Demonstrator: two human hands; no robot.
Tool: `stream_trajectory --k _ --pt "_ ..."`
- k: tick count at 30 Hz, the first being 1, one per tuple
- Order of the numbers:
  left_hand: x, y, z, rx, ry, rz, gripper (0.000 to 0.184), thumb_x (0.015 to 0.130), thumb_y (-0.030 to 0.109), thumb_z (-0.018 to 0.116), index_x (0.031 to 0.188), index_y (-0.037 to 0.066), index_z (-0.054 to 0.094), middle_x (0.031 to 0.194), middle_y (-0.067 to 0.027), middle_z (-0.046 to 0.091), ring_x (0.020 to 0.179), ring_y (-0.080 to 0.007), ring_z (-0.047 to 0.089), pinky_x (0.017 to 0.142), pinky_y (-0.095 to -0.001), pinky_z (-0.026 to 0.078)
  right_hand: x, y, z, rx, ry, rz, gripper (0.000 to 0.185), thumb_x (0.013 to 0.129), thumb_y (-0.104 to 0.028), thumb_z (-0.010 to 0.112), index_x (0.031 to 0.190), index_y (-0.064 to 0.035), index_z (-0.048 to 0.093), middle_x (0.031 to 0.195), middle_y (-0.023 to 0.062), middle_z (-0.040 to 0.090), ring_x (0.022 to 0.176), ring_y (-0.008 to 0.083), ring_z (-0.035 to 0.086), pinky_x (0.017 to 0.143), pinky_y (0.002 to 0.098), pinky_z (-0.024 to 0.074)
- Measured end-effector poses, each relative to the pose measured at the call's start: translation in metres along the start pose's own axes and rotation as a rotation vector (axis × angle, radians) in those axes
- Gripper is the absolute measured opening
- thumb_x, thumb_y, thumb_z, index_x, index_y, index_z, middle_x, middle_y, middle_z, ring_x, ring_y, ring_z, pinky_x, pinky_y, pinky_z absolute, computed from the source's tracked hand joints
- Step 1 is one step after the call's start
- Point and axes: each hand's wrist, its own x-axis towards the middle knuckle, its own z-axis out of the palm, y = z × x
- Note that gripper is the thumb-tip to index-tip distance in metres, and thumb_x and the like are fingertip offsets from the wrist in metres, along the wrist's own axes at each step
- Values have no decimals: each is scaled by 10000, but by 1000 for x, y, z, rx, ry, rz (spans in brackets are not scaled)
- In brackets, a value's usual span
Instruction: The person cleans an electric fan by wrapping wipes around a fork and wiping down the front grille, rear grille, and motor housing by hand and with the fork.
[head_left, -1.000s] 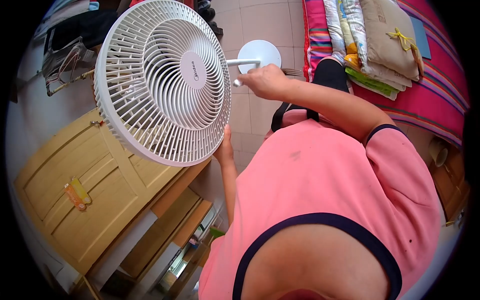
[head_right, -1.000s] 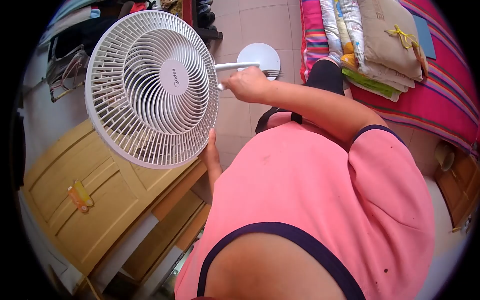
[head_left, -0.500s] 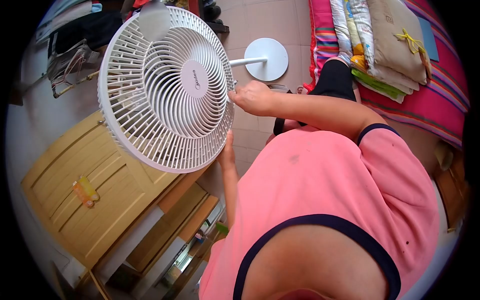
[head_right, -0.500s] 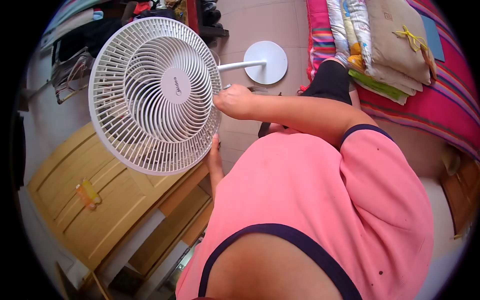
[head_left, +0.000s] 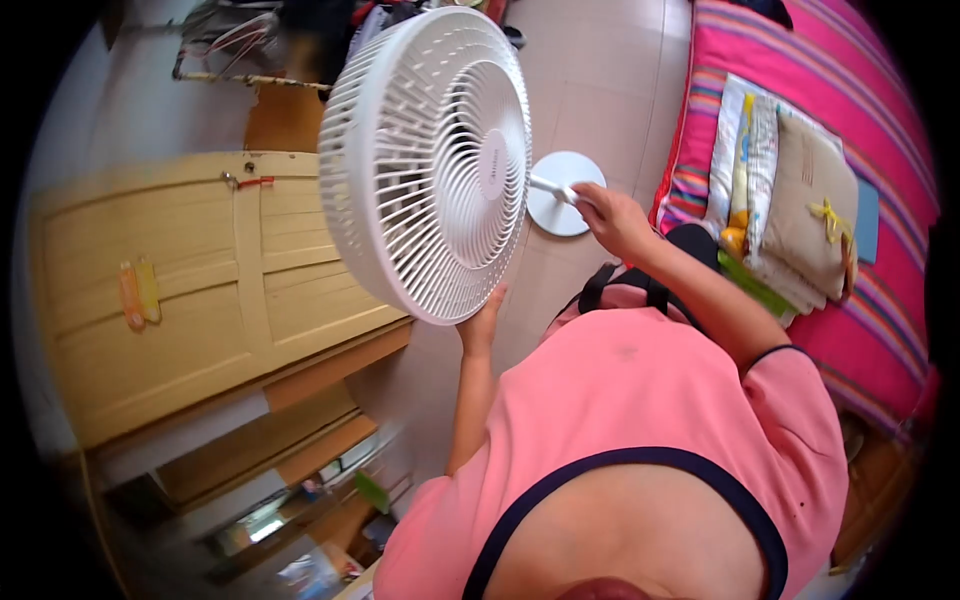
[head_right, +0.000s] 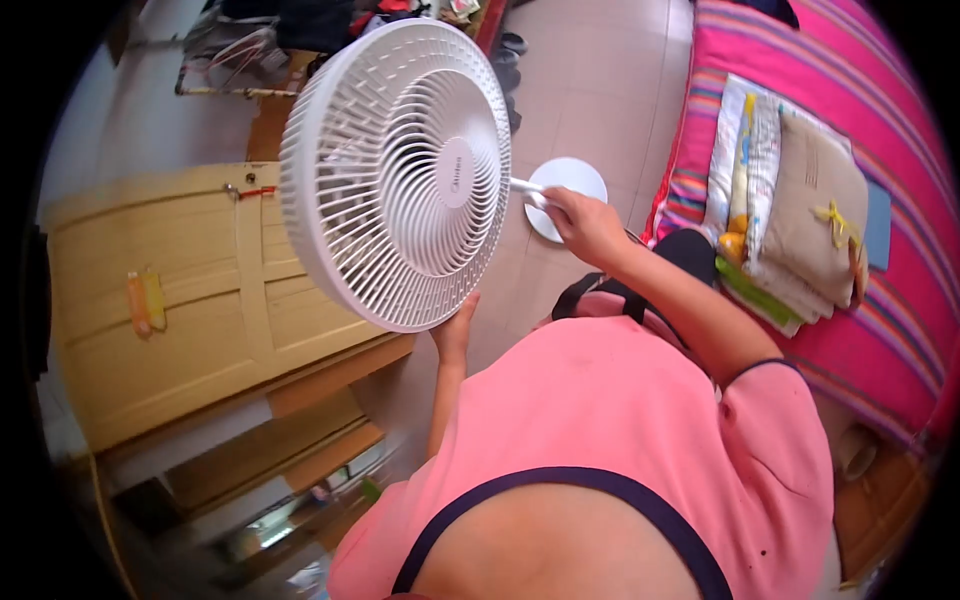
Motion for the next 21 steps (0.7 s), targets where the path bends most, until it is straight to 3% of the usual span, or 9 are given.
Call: stream_trajectory --k 4,5,8,10,12,15,16,18,21 --pt "-6 -6 14 6 1 109 456 750 83 759 1149 -29 569 1135 -106 597 1027 -211 551 909 -317 436 -39 3 -15 -159 -69 85 279 902 -169 533 1165 -80 556 915 181 630 816 368 621 677 437 491" --pt "-9 -49 30 -65 -17 60 436 779 118 743 1152 -27 570 1119 -97 608 1013 -196 559 899 -312 442 -54 13 -16 -178 -35 26 317 896 -162 530 1204 -83 533 961 175 620 843 350 620 686 426 494" --pt "-28 -55 60 -141 -485 -257 434 880 228 663 1204 -35 543 1072 -76 640 980 -146 579 865 -289 460 -88 10 -28 -164 -95 124 432 869 -96 500 1301 -92 481 942 157 593 848 314 616 731 383 500" --pt "-31 -39 89 -194 -634 -210 446 921 255 609 1256 -23 513 1030 -68 652 956 -115 590 841 -259 470 -100 15 -27 -115 -93 10 451 874 -48 488 1324 -76 464 972 172 610 864 305 631 743 375 502" --pt "-30 -12 113 -542 -724 -287 438 927 213 583 1293 -9 491 1093 -89 642 996 -124 599 845 -244 471 -106 -5 -33 -57 -207 193 418 890 -53 498 1307 -63 468 973 191 624 870 304 648 735 369 507" --pt "-27 33 114 -764 -693 -283 389 923 206 596 1246 6 515 1023 -58 644 919 -101 604 796 -236 479 -91 -58 -35 -26 -241 391 363 908 -63 508 1270 -65 477 878 186 643 810 299 662 690 375 515" --pt "-23 38 113 -771 -674 -260 372 917 205 606 1222 9 525 1000 -51 643 892 -98 604 782 -240 482 -95 -51 -25 -68 -178 270 402 903 -61 520 1297 -90 450 823 174 640 758 293 656 664 380 513" --pt "-26 35 99 -681 -647 -311 295 897 127 627 1160 20 546 944 -21 619 831 -87 597 739 -229 496 -97 -38 -12 118 -304 302 445 900 -75 536 1324 -114 409 858 179 636 798 297 655 682 380 510" --pt "-50 16 77 -697 -503 -335 177 882 112 640 1036 33 603 888 -9 631 784 -71 590 700 -217 483 -94 -55 1 -12 -582 340 472 888 -93 567 1323 -100 382 927 179 618 851 313 632 721 363 497"
